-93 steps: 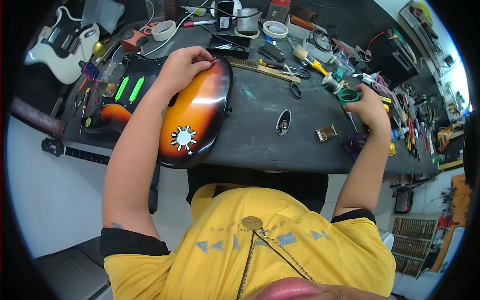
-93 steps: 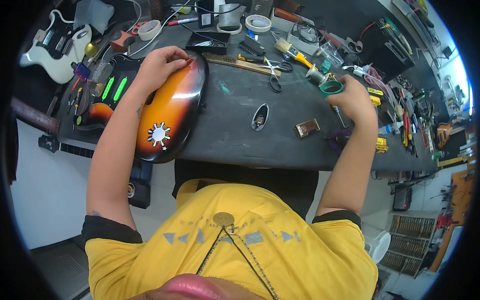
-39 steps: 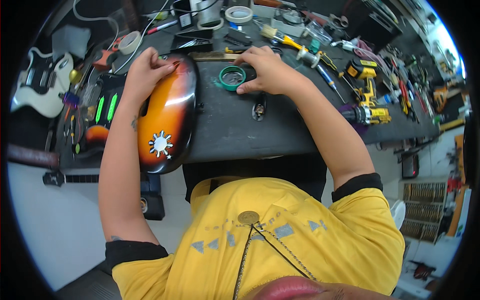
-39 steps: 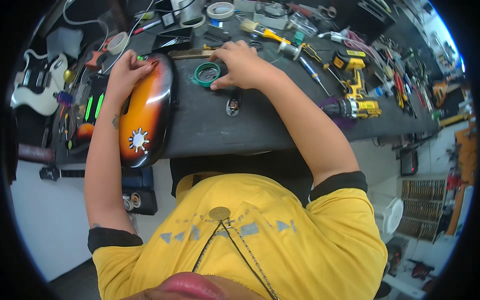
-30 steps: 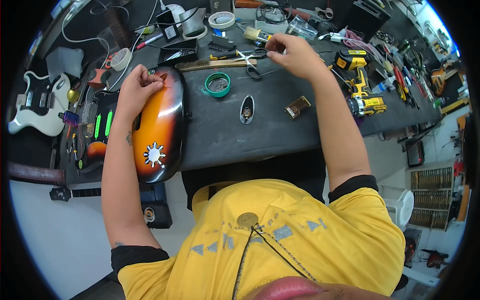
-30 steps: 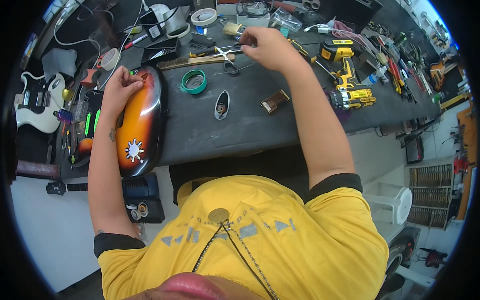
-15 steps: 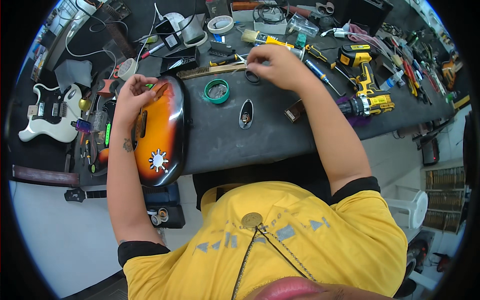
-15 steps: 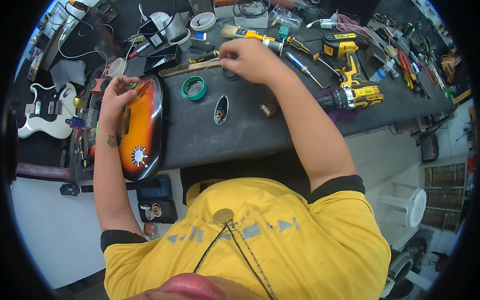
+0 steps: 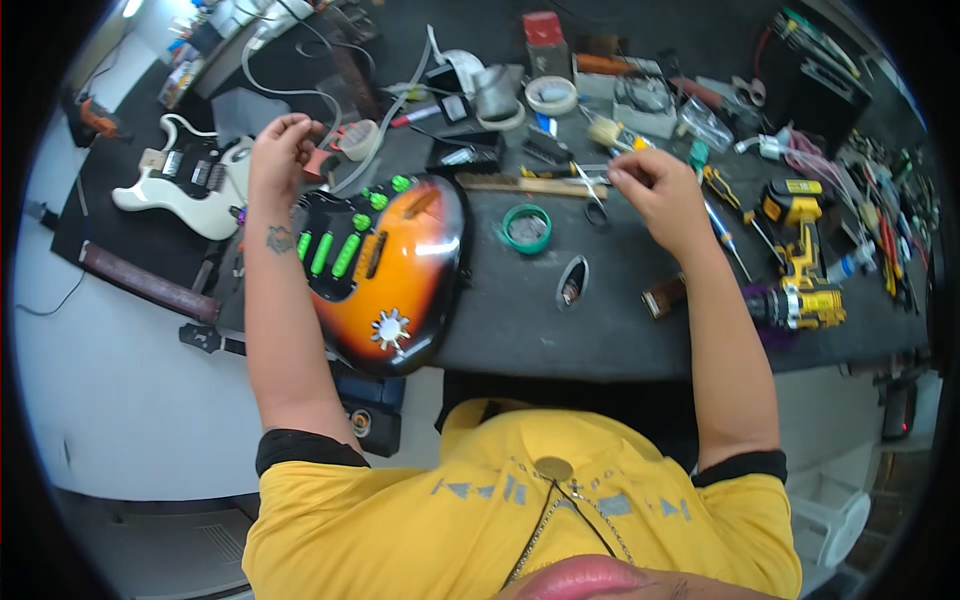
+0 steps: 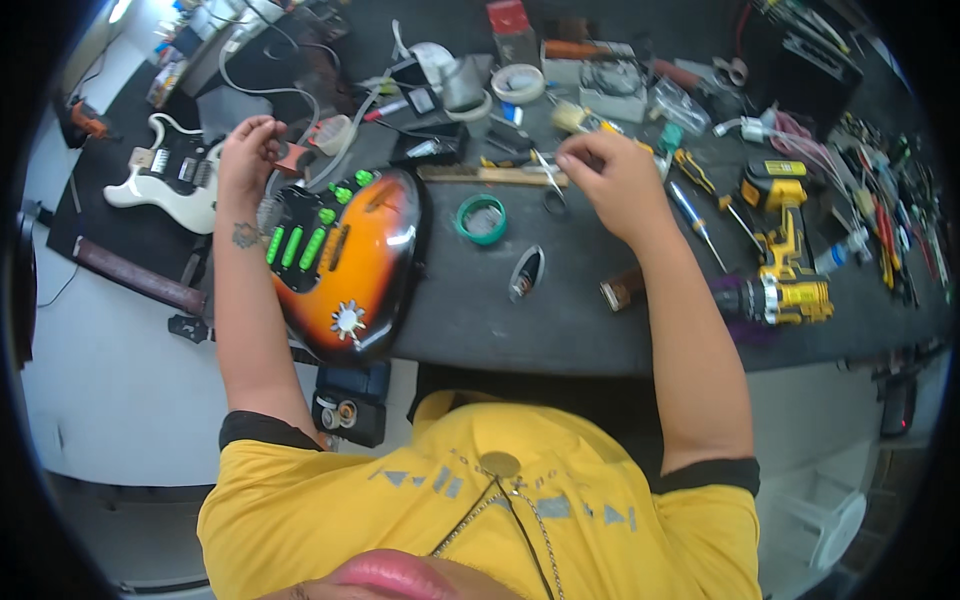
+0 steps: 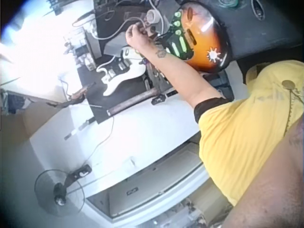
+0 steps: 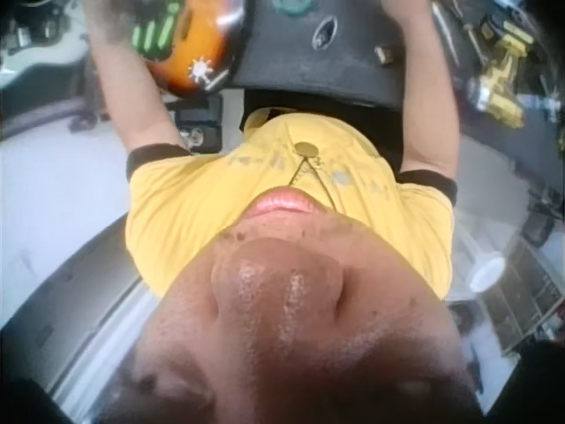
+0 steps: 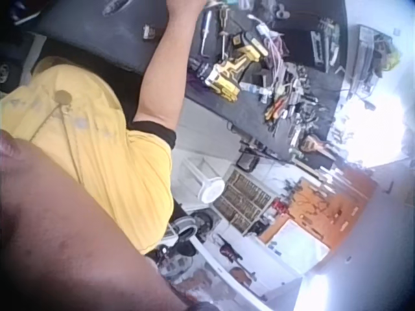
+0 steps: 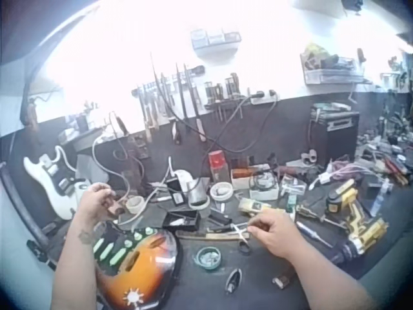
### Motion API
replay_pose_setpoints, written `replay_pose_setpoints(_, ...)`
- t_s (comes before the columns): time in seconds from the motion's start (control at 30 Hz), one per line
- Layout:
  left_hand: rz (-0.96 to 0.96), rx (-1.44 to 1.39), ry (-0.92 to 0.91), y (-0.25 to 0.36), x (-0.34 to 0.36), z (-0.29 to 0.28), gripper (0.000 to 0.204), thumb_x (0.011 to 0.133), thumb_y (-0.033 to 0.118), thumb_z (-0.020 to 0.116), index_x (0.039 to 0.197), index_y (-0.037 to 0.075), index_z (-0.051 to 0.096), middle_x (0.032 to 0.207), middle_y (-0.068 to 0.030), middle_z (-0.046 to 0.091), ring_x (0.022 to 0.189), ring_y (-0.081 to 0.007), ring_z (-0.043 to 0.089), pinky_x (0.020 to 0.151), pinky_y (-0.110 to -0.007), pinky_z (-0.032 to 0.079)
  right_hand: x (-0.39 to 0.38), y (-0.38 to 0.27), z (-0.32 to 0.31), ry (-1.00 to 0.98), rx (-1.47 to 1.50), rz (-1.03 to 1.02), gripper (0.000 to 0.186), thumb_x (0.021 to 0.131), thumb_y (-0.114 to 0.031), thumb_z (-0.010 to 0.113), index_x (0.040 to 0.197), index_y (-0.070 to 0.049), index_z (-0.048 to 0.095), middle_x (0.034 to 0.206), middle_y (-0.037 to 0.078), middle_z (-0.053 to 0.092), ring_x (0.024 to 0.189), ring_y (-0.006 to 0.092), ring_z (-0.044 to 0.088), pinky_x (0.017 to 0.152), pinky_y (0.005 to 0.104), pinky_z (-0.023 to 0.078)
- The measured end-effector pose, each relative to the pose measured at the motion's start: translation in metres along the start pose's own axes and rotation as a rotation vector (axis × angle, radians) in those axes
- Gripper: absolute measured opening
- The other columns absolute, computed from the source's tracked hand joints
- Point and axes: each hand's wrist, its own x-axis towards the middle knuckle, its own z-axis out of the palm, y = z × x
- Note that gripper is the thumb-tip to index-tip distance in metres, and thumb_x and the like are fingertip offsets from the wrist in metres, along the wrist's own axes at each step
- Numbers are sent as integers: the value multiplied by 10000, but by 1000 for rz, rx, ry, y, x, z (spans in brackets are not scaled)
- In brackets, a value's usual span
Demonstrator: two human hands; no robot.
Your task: The person uses a soldering iron to connect wires to a component on the body of an electric guitar and then secures the component into the body using a screwdriver.
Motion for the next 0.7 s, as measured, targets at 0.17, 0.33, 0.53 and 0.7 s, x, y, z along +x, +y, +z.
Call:
replay_pose_setpoints(0.17, 85, 110, -65, 41, -3, 34, 264, 996, 129, 645, 1221, -8, 652, 981, -69, 725, 696, -59, 574, 606, -210, 461, 1, 0, 2, 3, 26, -14, 148, 912, -135, 728, 988, -9, 737, 892, 91, 695, 789, 197, 658, 728, 327, 514)
replay_pose_setpoints(0.33, 166, 185, -287, 66, 25, 103, 267, 997, 131, 626, 1214, -18, 669, 946, -76, 737, 699, -76, 606, 637, -226, 486, 0, -8, 1, -44, -42, -4, 124, 900, -104, 735, 968, 0, 729, 879, 91, 673, 731, 190, 620, 687, 318, 501)
replay_pose_setpoints(0.53, 204, 125, 451, 22, 139, -25, 216, 1007, 69, 558, 1167, 5, 689, 878, -71, 717, 638, -84, 599, 549, -235, 471, 0, -11, -5, 33, -44, -93, 102, 889, -88, 735, 945, -3, 727, 866, 93, 675, 726, 200, 638, 661, 323, 509)
replay_pose_setpoints(0.7, 290, 331, 237, 38, 184, 0, 322, 941, 116, 749, 1234, 2, 681, 940, -54, 738, 704, -77, 624, 585, -230, 470, 4, -18, -8, 1, -44, -78, 80, 877, -72, 741, 926, -12, 723, 863, 95, 667, 743, 212, 654, 642, 331, 525)
